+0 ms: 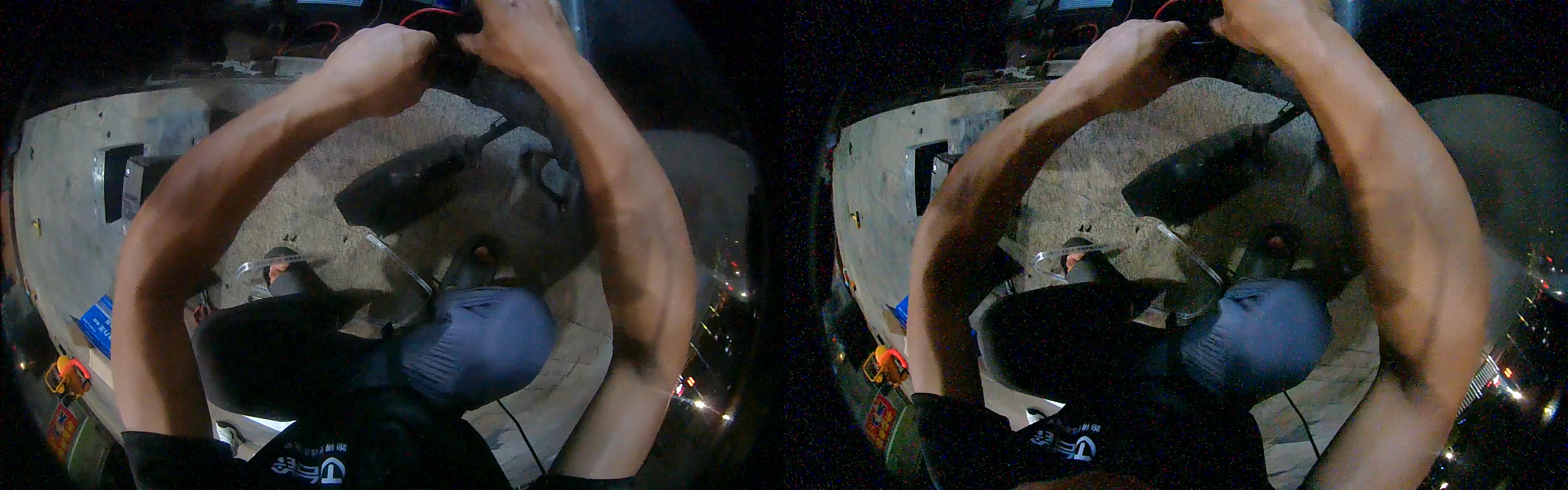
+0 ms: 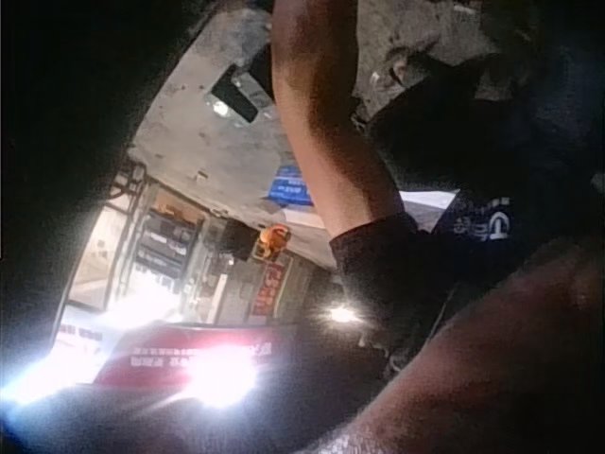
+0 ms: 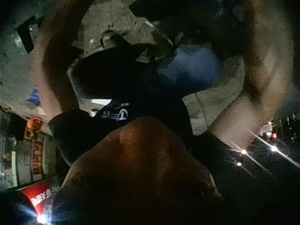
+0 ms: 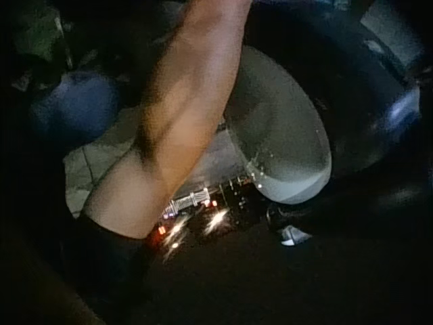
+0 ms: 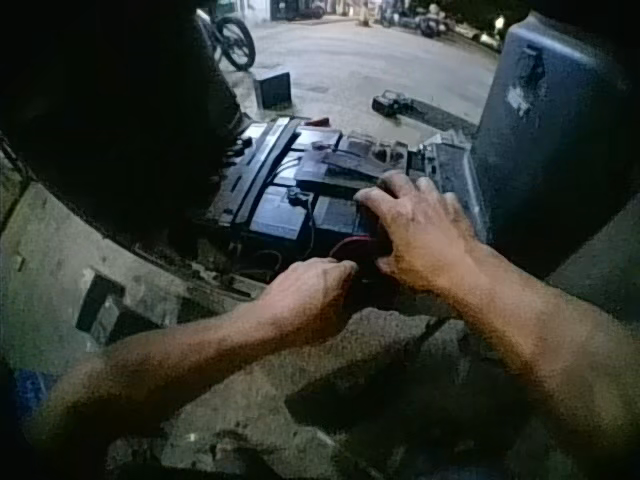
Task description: The person works on the battery compartment of a scooter, connecting wires and tightening terminals with a screwdriver. The person removes a floor mat, kneels to access the battery, and uses a screwdriver to secure connections.
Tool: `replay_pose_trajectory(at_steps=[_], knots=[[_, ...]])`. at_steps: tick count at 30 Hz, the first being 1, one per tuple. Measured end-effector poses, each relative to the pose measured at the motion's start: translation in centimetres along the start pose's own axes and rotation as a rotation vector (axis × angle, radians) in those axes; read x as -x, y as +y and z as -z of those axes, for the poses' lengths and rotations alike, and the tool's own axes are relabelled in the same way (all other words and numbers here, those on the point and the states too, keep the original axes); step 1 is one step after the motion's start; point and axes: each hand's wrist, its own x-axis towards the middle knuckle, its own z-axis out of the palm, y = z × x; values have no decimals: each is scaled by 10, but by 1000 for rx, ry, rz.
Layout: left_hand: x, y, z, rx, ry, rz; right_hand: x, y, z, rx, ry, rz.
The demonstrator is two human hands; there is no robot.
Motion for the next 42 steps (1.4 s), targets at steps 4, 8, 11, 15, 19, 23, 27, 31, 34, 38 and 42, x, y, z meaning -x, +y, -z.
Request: replay_pose_trajectory(at_steps=[4, 8, 11, 15, 19, 23, 27, 31, 34, 38, 42], knots=[[-14, 12, 27, 49, -229, 82, 0, -1, 1, -43, -48, -60], [-13, 29, 51, 235, -324, 225, -14, 4, -4, -91, -113, -165], [-11, 19, 34, 380, -232, 262, -18, -2, 0, -144, -188, -185], [-5, 16, 32, 543, -138, 252, -15, -2, -2, -111, -179, -159], [-10, 31, 44, 643, -232, 413, -13, 7, -5, -74, -158, -99], [-8, 19, 32, 692, -150, 393, -14, 5, 2, -162, -180, -113], [-6, 14, 12, 632, -34, 326, -23, 5, 1, -184, -233, -215], [1, 33, 36, 566, -74, 321, -24, 0, -1, -201, -226, -275], [-3, 30, 27, 586, -22, 299, -19, -7, 5, -206, -192, -268], [-6, 31, 43, 267, -177, 215, -8, -1, -6, -164, -108, -144], [-6, 28, 49, 222, -139, -7, -4, 6, -12, -97, -79, -96]])
